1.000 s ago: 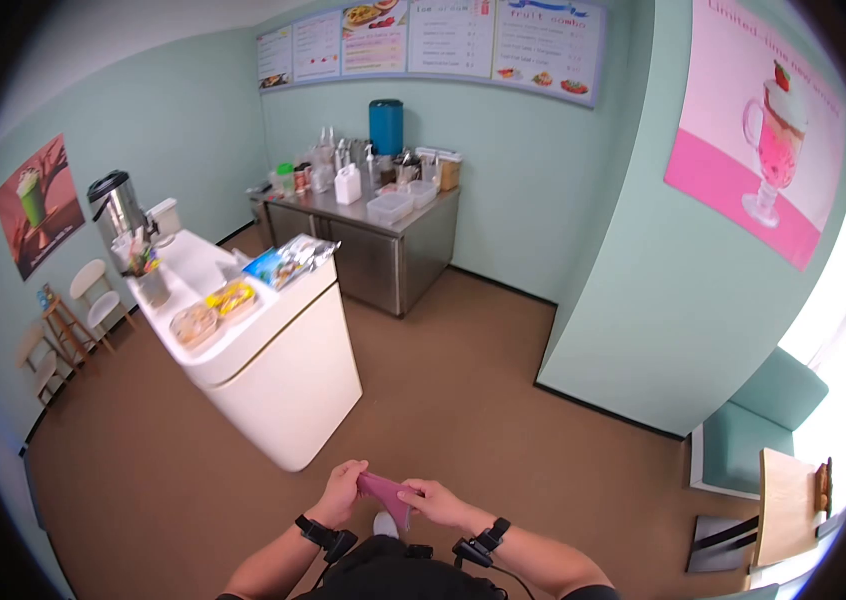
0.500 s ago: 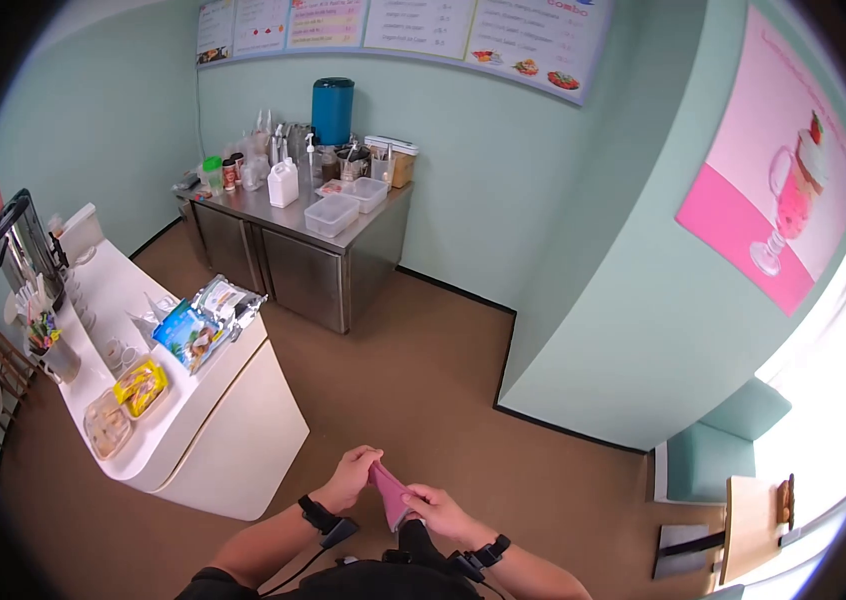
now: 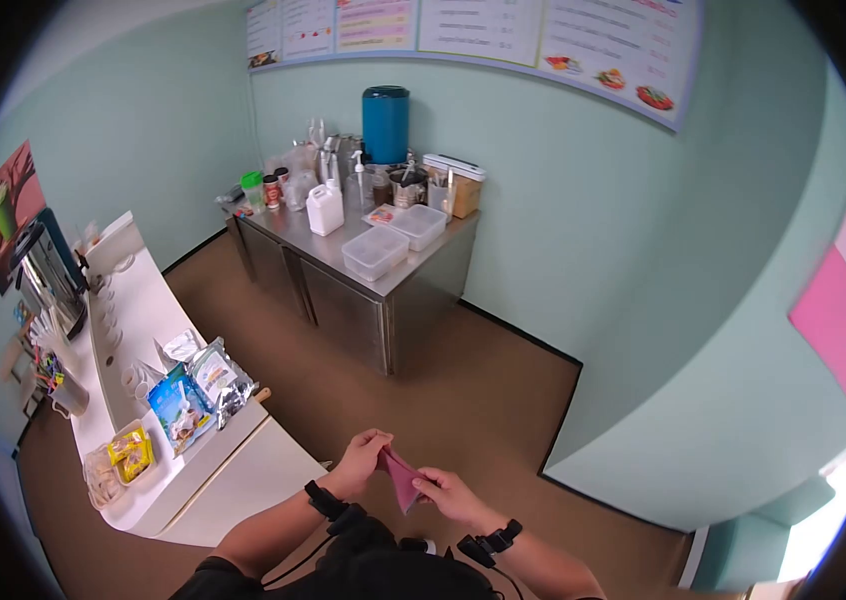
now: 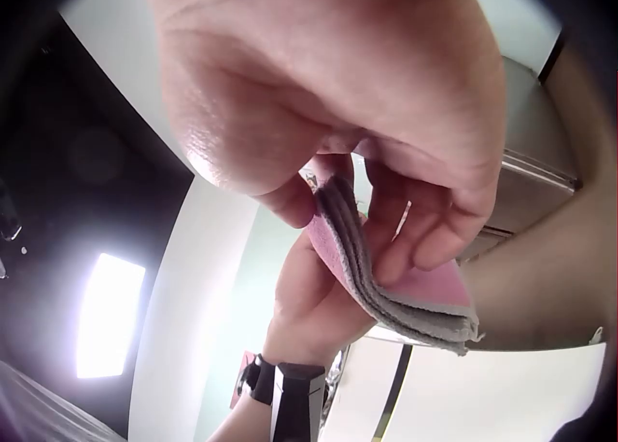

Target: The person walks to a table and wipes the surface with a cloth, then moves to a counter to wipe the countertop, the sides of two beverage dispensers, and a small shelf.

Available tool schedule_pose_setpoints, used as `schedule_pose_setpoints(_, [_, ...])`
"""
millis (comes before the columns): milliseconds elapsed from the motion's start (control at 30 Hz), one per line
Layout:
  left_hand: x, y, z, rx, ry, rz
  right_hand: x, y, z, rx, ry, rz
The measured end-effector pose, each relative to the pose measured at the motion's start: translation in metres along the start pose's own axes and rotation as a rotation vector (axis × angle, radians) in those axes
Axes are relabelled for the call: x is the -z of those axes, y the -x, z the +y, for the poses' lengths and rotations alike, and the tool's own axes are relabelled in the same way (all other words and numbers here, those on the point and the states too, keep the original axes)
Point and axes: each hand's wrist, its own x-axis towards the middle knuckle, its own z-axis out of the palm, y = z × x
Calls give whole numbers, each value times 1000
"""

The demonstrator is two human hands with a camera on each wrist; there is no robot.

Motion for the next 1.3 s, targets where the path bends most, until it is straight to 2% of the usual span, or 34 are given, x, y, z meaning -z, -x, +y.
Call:
schedule_pose_setpoints(133, [-3, -61, 35, 41, 49, 37, 40, -65, -31, -27, 93, -84])
schedule_pose_setpoints(233, [0, -124, 46, -53, 9, 23, 69, -117, -46, -4, 100, -70])
schedule_pose_setpoints(300, [3, -165, 57, -47, -33, 14, 83, -147, -48, -20, 24, -35])
schedule_pose_setpoints(500, [-2, -285, 120, -120, -83, -52, 122, -234, -127, -13, -69, 30])
schedule_pose_setpoints(633, [6, -349, 140, -165, -129, -65, 149, -295, -144, -6, -189, 48])
schedule_pose_setpoints(767, [39, -398, 156, -154, -180, 17, 155, -364, -158, -38, -267, -42])
schedule_pose_setpoints(867, [79, -437, 174, -168, -187, 132, 160, -431, -174, -90, -169, -115])
schedule_pose_setpoints(933, [103, -451, 197, -159, -133, 223, 162, -481, -186, -48, -121, -227])
schedule_pose_setpoints(1033, [140, -472, 231, -228, -94, 368, 156, -554, -213, -72, -56, -340])
schedule_pose_setpoints(1100, [165, -483, 248, -252, -80, 440, 144, -594, -232, -123, -25, -381])
schedule_pose_setpoints(1133, [179, -489, 254, -273, -93, 481, 132, -610, -243, -83, -13, -460])
schedule_pose_setpoints(1300, [239, -480, 280, -256, 26, 742, 85, -697, -243, -139, 15, -729])
